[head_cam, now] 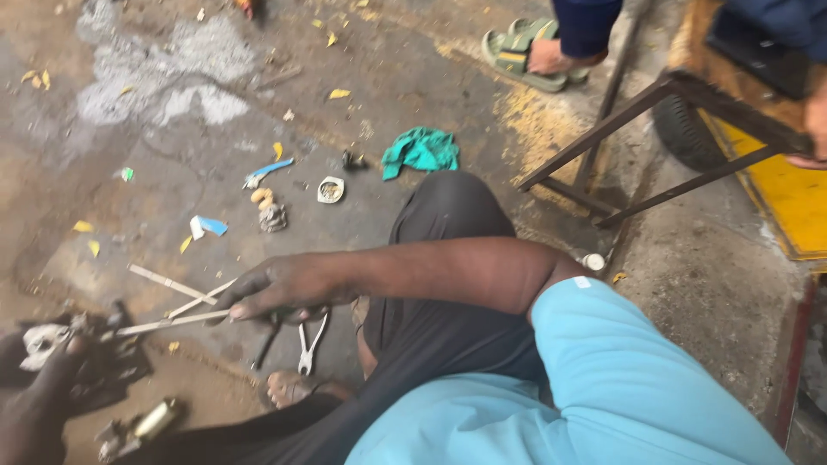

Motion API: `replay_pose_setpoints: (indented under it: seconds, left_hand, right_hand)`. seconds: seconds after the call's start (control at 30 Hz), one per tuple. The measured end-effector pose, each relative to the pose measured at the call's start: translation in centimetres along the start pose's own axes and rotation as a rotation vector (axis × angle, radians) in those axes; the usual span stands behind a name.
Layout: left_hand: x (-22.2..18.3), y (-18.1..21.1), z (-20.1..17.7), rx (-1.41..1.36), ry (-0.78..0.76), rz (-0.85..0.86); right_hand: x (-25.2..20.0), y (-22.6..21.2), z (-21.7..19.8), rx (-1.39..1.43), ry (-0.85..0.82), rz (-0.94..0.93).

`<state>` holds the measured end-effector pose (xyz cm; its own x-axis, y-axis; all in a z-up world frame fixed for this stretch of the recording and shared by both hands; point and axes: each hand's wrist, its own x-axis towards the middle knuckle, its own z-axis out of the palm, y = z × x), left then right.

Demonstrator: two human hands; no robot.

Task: The recorder is shown cleaning and adjusting a motorcycle carburetor using tools and hands.

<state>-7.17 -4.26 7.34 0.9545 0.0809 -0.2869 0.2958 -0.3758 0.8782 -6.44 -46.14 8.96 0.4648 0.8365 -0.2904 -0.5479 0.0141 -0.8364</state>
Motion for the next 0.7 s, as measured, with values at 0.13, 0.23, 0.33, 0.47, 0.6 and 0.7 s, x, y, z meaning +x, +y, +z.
replay_pose_setpoints:
  seconds: [0.13,0.23,0.33,0.47,0.6,0.7]
  left_hand:
    - [-3.1,4.1,3.8,0.025,0.021,-0.068]
    - [-4.2,7.4,5.1,-0.064,0.033,-0.08]
    - [-6.1,9.9,5.7,0.129,0.178,-0.034]
    - [-3.7,7.6,5.3,0.091,0.131,0.207]
    - [-4.0,8.6,5.5,-0.111,0.086,0.187]
    - [-2.4,5.7,5.6,0.027,0.187,0.307]
  right_hand:
    - [-1.4,-1.2,2.0,-0.82,0.224,-0.654]
    - [-3.6,-3.6,2.9,-1.54,0.385,-0.277]
    - [-2.7,-1.8,1.7,-1.052,0.267,-0.549]
    - [-3.0,-5.0,1.6,-0.097,0.077,0.091]
    - [-3.5,-5.5,3.4,-0.76,0.21,-0.237]
    - [-3.3,-5.8,4.3,-1.622,0.397,-0.601]
